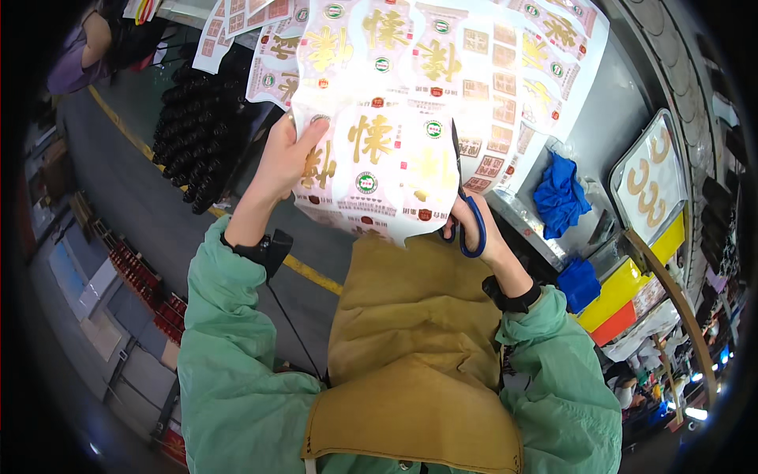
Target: Cutting large sheets of printed product labels into smaller sections using scissors.
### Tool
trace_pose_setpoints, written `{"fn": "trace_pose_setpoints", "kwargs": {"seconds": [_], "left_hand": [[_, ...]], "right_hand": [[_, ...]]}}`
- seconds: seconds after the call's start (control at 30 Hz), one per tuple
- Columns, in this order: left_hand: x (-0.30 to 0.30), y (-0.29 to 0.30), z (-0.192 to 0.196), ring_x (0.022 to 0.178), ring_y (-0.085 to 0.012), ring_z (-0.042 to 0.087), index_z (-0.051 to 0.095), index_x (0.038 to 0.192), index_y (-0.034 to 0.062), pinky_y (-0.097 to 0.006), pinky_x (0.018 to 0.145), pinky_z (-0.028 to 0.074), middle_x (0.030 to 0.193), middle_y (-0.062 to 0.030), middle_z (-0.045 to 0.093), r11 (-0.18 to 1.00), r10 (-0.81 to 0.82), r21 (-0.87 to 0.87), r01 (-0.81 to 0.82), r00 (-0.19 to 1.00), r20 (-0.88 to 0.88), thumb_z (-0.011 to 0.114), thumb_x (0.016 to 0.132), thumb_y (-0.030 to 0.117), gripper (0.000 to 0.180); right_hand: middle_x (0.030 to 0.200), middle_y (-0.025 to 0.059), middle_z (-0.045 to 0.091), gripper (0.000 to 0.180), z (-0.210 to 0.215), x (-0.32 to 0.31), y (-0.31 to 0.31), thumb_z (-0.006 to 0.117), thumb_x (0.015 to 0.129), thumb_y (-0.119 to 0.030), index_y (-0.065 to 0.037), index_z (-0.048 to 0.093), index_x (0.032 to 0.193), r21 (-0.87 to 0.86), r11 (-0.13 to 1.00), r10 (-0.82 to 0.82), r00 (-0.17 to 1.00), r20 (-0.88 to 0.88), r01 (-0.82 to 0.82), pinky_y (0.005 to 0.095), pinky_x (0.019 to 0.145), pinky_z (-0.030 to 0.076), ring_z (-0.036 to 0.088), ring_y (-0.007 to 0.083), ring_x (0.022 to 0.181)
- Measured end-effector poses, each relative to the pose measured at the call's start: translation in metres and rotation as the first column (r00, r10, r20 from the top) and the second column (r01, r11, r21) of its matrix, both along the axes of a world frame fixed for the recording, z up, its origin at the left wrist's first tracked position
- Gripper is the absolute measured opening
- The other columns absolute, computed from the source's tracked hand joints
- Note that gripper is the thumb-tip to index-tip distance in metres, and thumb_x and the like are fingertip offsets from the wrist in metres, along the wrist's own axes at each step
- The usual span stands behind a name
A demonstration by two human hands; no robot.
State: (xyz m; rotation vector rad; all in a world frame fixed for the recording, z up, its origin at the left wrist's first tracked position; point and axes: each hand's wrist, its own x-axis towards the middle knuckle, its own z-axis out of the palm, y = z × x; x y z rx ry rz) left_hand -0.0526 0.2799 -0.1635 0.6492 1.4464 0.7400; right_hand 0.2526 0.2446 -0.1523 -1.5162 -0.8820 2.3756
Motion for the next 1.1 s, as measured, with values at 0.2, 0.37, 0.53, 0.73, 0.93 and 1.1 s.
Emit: {"fn": "trace_pose_setpoints", "kwargs": {"seconds": [0.2, 0.37, 0.53, 0.73, 0.93, 1.1], "left_hand": [[0.023, -0.033, 0.026, 0.096, -0.0099, 0.059, 0.052, 0.119, -0.0056, -0.025, 0.081, 0.049, 0.111, -0.0083, 0.063, 0.993, 0.113, -0.029, -0.113, 0.994, -0.004, 0.052, 0.096, 0.008, 0.026], [0.046, -0.05, 0.041, 0.096, -0.0086, 0.058, 0.053, 0.117, -0.0054, -0.024, 0.081, 0.047, 0.11, -0.0068, 0.063, 0.977, 0.198, 0.086, -0.194, 0.98, -0.035, 0.052, 0.096, 0.007, 0.024], [0.056, -0.067, 0.049, 0.098, -0.0093, 0.057, 0.053, 0.117, -0.0064, -0.024, 0.084, 0.045, 0.112, -0.0078, 0.063, 0.966, 0.205, 0.207, -0.153, 0.945, -0.255, 0.051, 0.096, 0.007, 0.025], [0.062, -0.074, 0.053, 0.101, -0.0106, 0.057, 0.053, 0.118, -0.0061, -0.025, 0.088, 0.044, 0.113, -0.0089, 0.063, 0.941, 0.288, 0.245, -0.235, 0.935, -0.207, 0.052, 0.096, 0.005, 0.025], [0.071, -0.087, 0.058, 0.101, -0.0108, 0.058, 0.053, 0.118, -0.0057, -0.025, 0.088, 0.044, 0.114, -0.0092, 0.062, 0.933, 0.332, 0.209, -0.293, 0.925, -0.186, 0.053, 0.096, 0.006, 0.025], [0.088, -0.091, 0.065, 0.101, -0.0111, 0.058, 0.052, 0.118, -0.0064, -0.025, 0.088, 0.045, 0.115, -0.0096, 0.062, 0.919, 0.368, 0.223, -0.325, 0.911, -0.185, 0.051, 0.095, 0.004, 0.025]], "right_hand": [[0.095, 0.0119, 0.064, 0.048, -0.011, -0.009, -0.011, 0.041, 0.097, -0.038, 0.006, 0.055, 0.107, 0.379, 0.914, -0.119, 0.988, -0.097, 0.147, 0.0276, 0.08, 0.045, 0.056, 0.0132, 0.087], [0.102, 0.0118, 0.067, 0.046, -0.01, -0.004, -0.027, 0.072, 0.074, -0.011, 0.007, 0.056, 0.113, 0.2, 0.922, -0.273, 0.923, -0.272, 0.332, 0.0296, 0.08, 0.049, 0.058, 0.0113, 0.09], [0.101, 0.0079, 0.067, 0.042, 0.003, -0.011, -0.024, 0.073, 0.072, -0.005, 0.003, 0.059, 0.111, -0.094, 0.874, -0.486, 0.851, -0.2, 0.477, 0.0257, 0.074, 0.051, 0.061, 0.0076, 0.085], [0.099, 0.007, 0.068, 0.033, -0.014, -0.015, -0.034, 0.068, 0.079, -0.004, 0.003, 0.059, 0.109, 0.281, 0.903, -0.293, 0.944, -0.15, 0.324, 0.0241, 0.068, 0.052, 0.062, 0.0078, 0.08], [0.092, 0.0048, 0.066, 0.019, -0.007, -0.019, -0.034, 0.061, 0.085, -0.004, 0.002, 0.058, 0.102, 0.11, 0.852, -0.486, 0.851, -0.196, 0.512, 0.0246, 0.063, 0.052, 0.061, 0.0082, 0.073], [0.091, 0.0042, 0.065, 0.017, -0.007, -0.018, -0.028, 0.06, 0.085, -0.004, 0.002, 0.057, 0.101, 0.019, 0.838, -0.529, 0.82, -0.219, 0.545, 0.0248, 0.063, 0.052, 0.061, 0.0082, 0.072]]}}
